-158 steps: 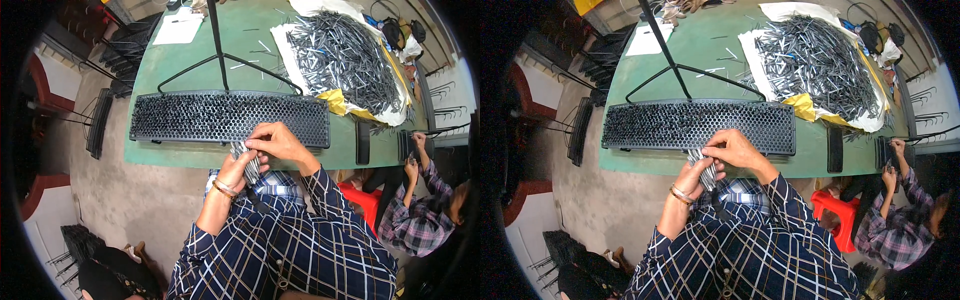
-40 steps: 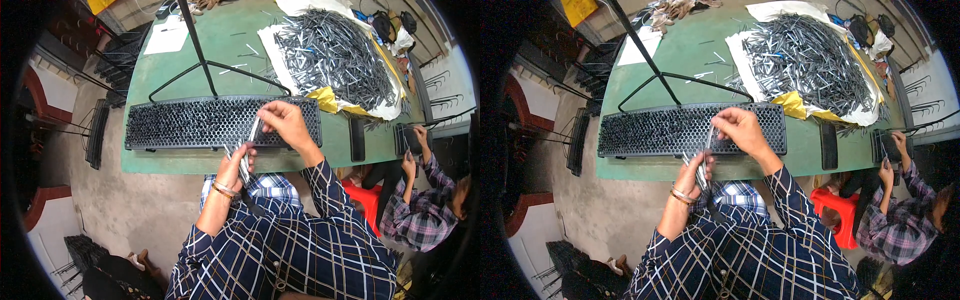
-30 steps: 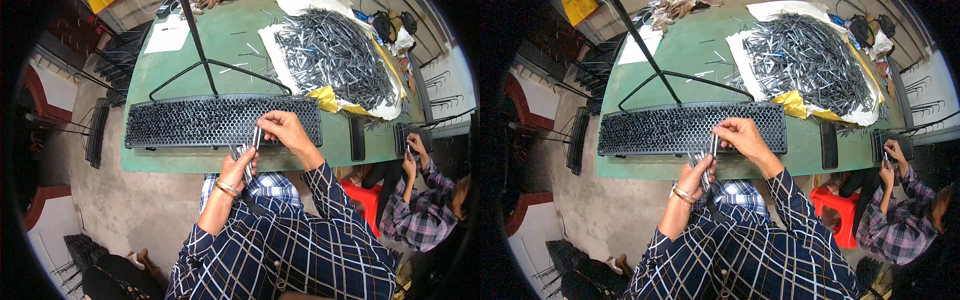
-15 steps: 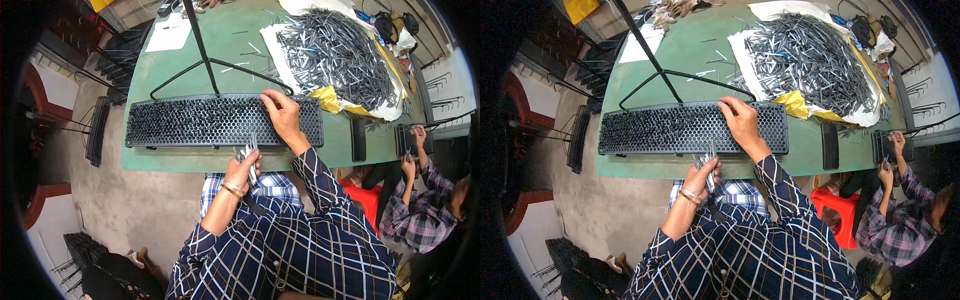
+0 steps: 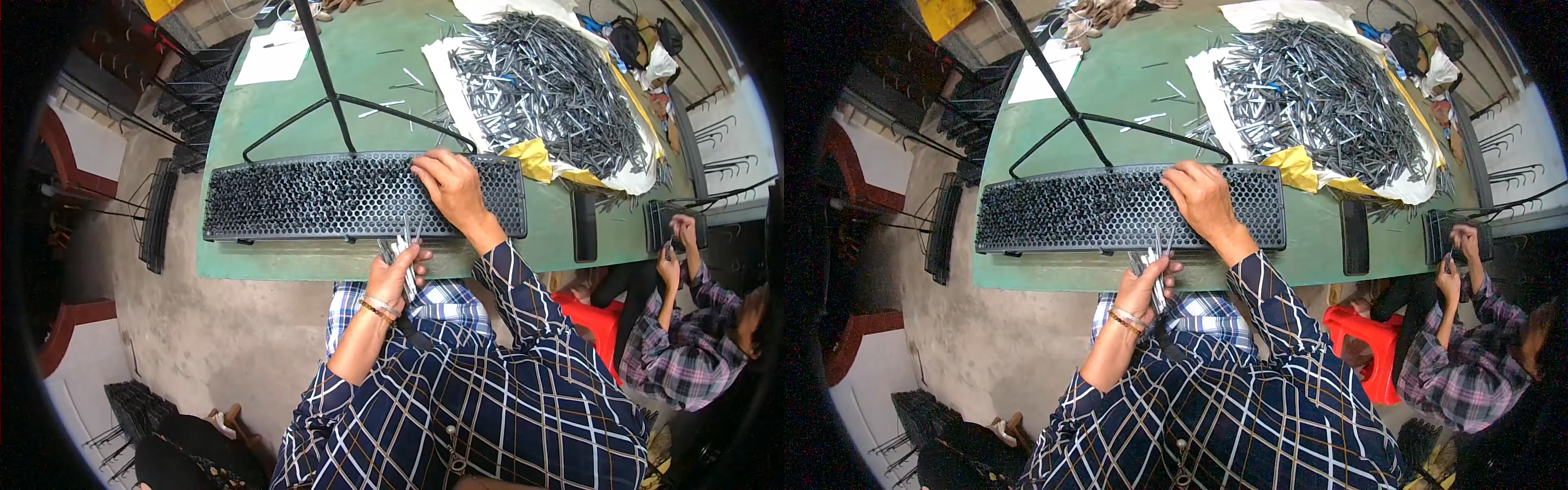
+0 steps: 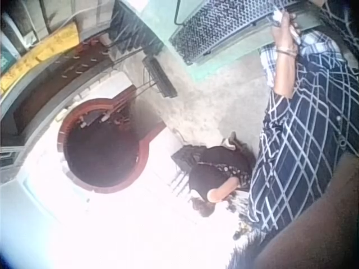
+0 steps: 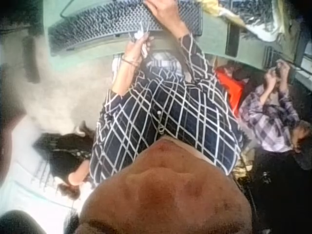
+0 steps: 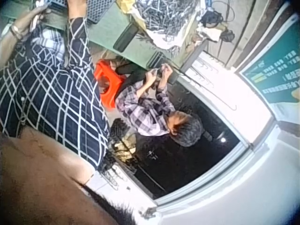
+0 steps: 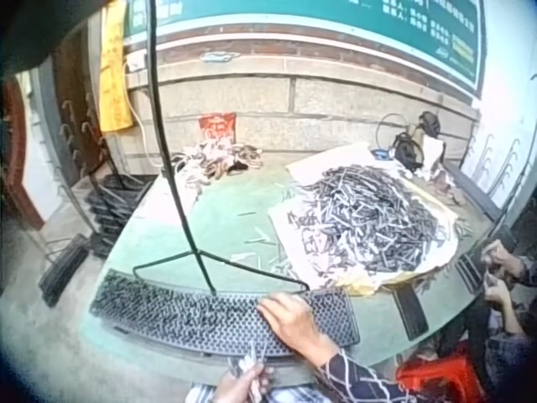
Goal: The person is manually inserting small metal rods into pre-drilled holes in a black grid-like frame.
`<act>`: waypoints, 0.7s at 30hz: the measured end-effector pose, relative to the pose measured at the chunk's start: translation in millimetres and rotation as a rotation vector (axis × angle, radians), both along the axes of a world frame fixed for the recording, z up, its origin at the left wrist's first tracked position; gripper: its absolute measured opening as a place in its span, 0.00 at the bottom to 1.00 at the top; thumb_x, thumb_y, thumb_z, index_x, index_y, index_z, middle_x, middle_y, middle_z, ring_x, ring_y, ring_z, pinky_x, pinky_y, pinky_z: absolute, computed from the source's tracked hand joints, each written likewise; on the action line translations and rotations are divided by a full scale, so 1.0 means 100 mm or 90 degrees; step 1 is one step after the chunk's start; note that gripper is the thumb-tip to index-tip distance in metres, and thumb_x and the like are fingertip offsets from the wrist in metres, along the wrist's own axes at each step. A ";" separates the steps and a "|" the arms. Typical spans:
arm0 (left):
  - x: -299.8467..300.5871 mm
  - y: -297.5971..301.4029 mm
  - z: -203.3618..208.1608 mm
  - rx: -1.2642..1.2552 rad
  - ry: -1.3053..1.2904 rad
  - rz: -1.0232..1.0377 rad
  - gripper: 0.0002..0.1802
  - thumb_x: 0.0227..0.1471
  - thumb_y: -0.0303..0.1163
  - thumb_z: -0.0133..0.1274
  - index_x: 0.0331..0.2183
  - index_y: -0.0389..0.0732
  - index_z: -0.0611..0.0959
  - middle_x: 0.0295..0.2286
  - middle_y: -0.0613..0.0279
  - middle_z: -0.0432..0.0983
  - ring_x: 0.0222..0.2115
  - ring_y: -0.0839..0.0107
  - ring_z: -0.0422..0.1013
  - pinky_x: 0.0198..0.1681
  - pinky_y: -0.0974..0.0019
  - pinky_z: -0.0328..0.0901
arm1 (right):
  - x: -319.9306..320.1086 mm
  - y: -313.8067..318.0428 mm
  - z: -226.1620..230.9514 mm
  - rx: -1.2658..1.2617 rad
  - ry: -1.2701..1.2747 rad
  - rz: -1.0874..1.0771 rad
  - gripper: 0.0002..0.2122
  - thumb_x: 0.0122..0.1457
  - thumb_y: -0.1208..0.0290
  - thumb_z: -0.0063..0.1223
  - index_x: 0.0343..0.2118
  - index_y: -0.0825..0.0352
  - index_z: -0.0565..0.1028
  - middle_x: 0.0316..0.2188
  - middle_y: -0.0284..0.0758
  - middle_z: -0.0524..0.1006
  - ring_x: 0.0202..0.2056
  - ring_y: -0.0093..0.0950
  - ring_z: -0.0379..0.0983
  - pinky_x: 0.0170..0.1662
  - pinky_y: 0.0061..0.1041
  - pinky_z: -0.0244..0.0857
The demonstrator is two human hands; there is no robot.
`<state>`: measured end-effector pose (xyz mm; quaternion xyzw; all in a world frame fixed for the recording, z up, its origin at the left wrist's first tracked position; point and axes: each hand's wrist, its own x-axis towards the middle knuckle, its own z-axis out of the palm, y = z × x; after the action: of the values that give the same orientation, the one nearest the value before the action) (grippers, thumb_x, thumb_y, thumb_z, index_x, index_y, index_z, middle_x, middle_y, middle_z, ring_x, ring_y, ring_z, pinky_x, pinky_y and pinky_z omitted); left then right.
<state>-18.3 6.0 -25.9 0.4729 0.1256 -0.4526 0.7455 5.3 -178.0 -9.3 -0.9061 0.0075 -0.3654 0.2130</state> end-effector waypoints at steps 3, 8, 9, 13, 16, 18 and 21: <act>-0.01 0.01 0.00 0.005 -0.012 -0.001 0.10 0.52 0.29 0.53 0.36 0.34 0.77 0.27 0.57 0.77 0.19 0.78 0.68 0.17 0.75 0.63 | -0.01 0.00 0.01 -0.014 -0.009 0.003 0.06 0.49 0.73 0.58 0.30 0.65 0.77 0.29 0.34 0.76 0.30 0.32 0.73 0.32 0.29 0.64; -0.02 0.01 0.05 0.010 -0.045 -0.025 0.11 0.52 0.29 0.52 0.37 0.33 0.77 0.27 0.57 0.77 0.19 0.78 0.67 0.18 0.75 0.64 | -0.03 0.01 0.02 -0.002 0.018 0.000 0.05 0.49 0.74 0.58 0.30 0.66 0.77 0.29 0.34 0.76 0.30 0.32 0.73 0.33 0.29 0.65; -0.02 0.01 0.06 0.000 -0.037 -0.019 0.11 0.52 0.29 0.52 0.37 0.32 0.77 0.27 0.56 0.78 0.19 0.78 0.67 0.18 0.74 0.64 | -0.03 0.01 0.02 -0.006 0.020 0.001 0.05 0.49 0.74 0.58 0.30 0.66 0.77 0.29 0.34 0.77 0.30 0.32 0.73 0.33 0.29 0.65; -0.01 0.03 0.06 -0.009 -0.037 -0.018 0.12 0.53 0.30 0.52 0.38 0.32 0.77 0.27 0.55 0.78 0.19 0.77 0.67 0.18 0.73 0.64 | -0.04 0.04 0.05 0.003 0.034 -0.003 0.05 0.49 0.74 0.58 0.30 0.66 0.77 0.29 0.34 0.77 0.30 0.33 0.73 0.33 0.29 0.65; 0.00 0.03 0.06 -0.022 -0.035 -0.039 0.12 0.53 0.29 0.52 0.38 0.32 0.77 0.27 0.54 0.78 0.19 0.77 0.67 0.18 0.74 0.63 | -0.04 0.04 0.03 0.005 0.037 -0.021 0.05 0.49 0.74 0.58 0.30 0.66 0.77 0.29 0.34 0.77 0.29 0.33 0.73 0.32 0.29 0.65; -0.01 0.04 0.03 -0.012 -0.034 -0.044 0.12 0.53 0.29 0.52 0.38 0.32 0.77 0.27 0.55 0.78 0.19 0.77 0.67 0.18 0.74 0.63 | -0.03 0.04 0.02 0.008 0.048 -0.026 0.05 0.49 0.74 0.58 0.29 0.66 0.78 0.29 0.34 0.77 0.29 0.33 0.73 0.32 0.29 0.66; -0.02 0.05 0.01 -0.008 -0.037 -0.053 0.11 0.53 0.29 0.51 0.37 0.32 0.77 0.27 0.55 0.78 0.19 0.78 0.67 0.18 0.74 0.63 | -0.04 0.06 0.08 0.013 0.065 -0.024 0.05 0.49 0.73 0.58 0.29 0.66 0.78 0.28 0.35 0.77 0.29 0.35 0.73 0.31 0.29 0.66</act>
<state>-19.9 11.0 -24.5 0.4857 0.0810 -0.4703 0.7323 1.7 -172.5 -1.4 -0.9210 0.0387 -0.3228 0.2145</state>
